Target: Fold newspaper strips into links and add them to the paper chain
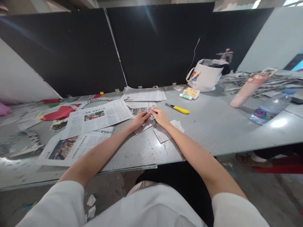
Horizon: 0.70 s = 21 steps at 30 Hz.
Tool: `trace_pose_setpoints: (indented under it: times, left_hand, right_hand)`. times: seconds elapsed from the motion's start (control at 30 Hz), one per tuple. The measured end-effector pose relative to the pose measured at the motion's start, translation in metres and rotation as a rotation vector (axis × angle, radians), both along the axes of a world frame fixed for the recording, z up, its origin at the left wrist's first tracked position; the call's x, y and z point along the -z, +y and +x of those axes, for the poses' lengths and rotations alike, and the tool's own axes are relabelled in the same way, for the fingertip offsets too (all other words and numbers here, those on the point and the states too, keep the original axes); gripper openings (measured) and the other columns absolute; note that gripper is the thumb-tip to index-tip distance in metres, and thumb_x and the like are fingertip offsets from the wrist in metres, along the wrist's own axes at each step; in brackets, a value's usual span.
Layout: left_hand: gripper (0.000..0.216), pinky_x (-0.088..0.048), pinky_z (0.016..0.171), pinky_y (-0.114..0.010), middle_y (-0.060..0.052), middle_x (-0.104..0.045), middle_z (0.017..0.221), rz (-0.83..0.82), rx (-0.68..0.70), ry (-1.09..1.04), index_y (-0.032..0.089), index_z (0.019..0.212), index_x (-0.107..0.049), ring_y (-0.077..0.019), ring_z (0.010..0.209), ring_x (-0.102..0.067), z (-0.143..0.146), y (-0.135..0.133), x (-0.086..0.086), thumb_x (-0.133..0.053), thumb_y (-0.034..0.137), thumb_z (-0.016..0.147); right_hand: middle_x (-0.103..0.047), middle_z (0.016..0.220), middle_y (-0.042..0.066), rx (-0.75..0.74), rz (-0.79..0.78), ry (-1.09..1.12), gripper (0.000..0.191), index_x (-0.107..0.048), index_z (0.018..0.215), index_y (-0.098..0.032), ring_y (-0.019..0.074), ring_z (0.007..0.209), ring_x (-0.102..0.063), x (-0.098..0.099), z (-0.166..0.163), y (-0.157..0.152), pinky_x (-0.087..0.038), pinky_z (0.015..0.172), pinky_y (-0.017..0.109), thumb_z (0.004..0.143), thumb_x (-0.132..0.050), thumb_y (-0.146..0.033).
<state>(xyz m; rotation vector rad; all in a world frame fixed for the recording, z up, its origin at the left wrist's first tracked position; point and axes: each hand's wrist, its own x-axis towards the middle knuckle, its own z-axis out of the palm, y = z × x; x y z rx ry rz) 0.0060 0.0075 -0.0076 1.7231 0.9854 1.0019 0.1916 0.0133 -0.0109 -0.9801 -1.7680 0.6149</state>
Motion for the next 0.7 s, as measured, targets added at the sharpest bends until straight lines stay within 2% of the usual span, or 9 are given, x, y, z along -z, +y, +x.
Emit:
trace_pose_setpoints:
  times: [0.03,0.1,0.17,0.23,0.4,0.57,0.7]
  left_hand:
    - [0.037,-0.037,0.06,-0.027,0.001,-0.062,0.066,-0.002,0.009,-0.002,0.018,0.078,-0.061,-0.0124,0.058,-0.049,0.0003,-0.0004,-0.0006,-0.064,0.05,0.097]
    - [0.038,-0.039,0.061,-0.027,0.0,-0.062,0.065,-0.005,0.02,-0.01,0.019,0.077,-0.061,-0.0126,0.058,-0.051,0.0008,-0.0007,-0.0014,-0.064,0.051,0.097]
    - [0.038,-0.039,0.061,-0.027,0.0,-0.061,0.064,-0.012,0.023,-0.019,0.018,0.077,-0.061,-0.0126,0.058,-0.051,0.0008,-0.0005,-0.0016,-0.065,0.051,0.096]
    - [0.038,-0.038,0.06,-0.026,0.001,-0.06,0.062,-0.021,0.02,-0.029,0.018,0.077,-0.062,-0.0122,0.057,-0.049,0.0004,-0.0003,-0.0012,-0.067,0.051,0.095]
    - [0.041,-0.037,0.059,-0.025,0.001,-0.058,0.062,-0.043,0.015,-0.072,0.018,0.072,-0.059,-0.0114,0.058,-0.047,-0.0012,0.0004,0.0015,-0.069,0.051,0.093]
    - [0.038,-0.038,0.061,-0.026,-0.001,-0.059,0.065,-0.073,0.031,-0.133,0.017,0.076,-0.06,-0.0112,0.059,-0.048,-0.0019,0.0021,0.0042,-0.066,0.048,0.097]
    - [0.039,-0.039,0.062,-0.027,-0.002,-0.059,0.065,-0.082,0.045,-0.158,0.017,0.076,-0.06,-0.0113,0.06,-0.048,-0.0028,0.0004,0.0028,-0.064,0.048,0.099]
  right_hand:
    - [-0.08,0.121,0.013,-0.012,0.006,0.002,0.045,-0.081,0.091,-0.019,0.034,0.118,-0.071,0.0001,-0.0005,0.0001,-0.055,0.1,0.042,0.103,-0.054,-0.053]
    - [-0.078,0.128,0.013,-0.035,0.012,-0.014,0.04,-0.083,0.109,-0.019,0.0344,0.127,-0.068,0.0002,-0.0007,0.0001,-0.053,0.106,0.043,0.103,-0.053,-0.045]
    - [-0.08,0.123,0.012,-0.05,0.018,-0.066,0.044,-0.077,0.134,-0.02,0.0334,0.127,-0.068,0.0001,0.0,-0.0001,-0.052,0.108,0.045,0.103,-0.051,-0.036]
    - [-0.08,0.12,0.011,-0.059,0.041,-0.14,0.051,-0.068,0.148,-0.02,0.0317,0.124,-0.069,-0.0001,0.0015,-0.0002,-0.051,0.11,0.046,0.102,-0.048,-0.028]
    - [-0.074,0.131,0.012,-0.113,0.105,-0.285,0.06,-0.057,0.158,-0.021,0.0286,0.125,-0.066,-0.0006,0.0049,-0.0016,-0.048,0.115,0.046,0.101,-0.042,-0.021]
    - [-0.065,0.14,0.014,-0.139,0.067,-0.344,0.064,-0.045,0.166,-0.023,0.0308,0.131,-0.063,-0.0003,0.005,-0.004,-0.045,0.118,0.05,0.103,-0.04,-0.024]
    - [-0.066,0.139,0.015,-0.135,0.058,-0.32,0.062,-0.045,0.166,-0.022,0.0322,0.139,-0.057,0.0034,0.0043,-0.0005,-0.041,0.122,0.053,0.104,-0.038,-0.025]
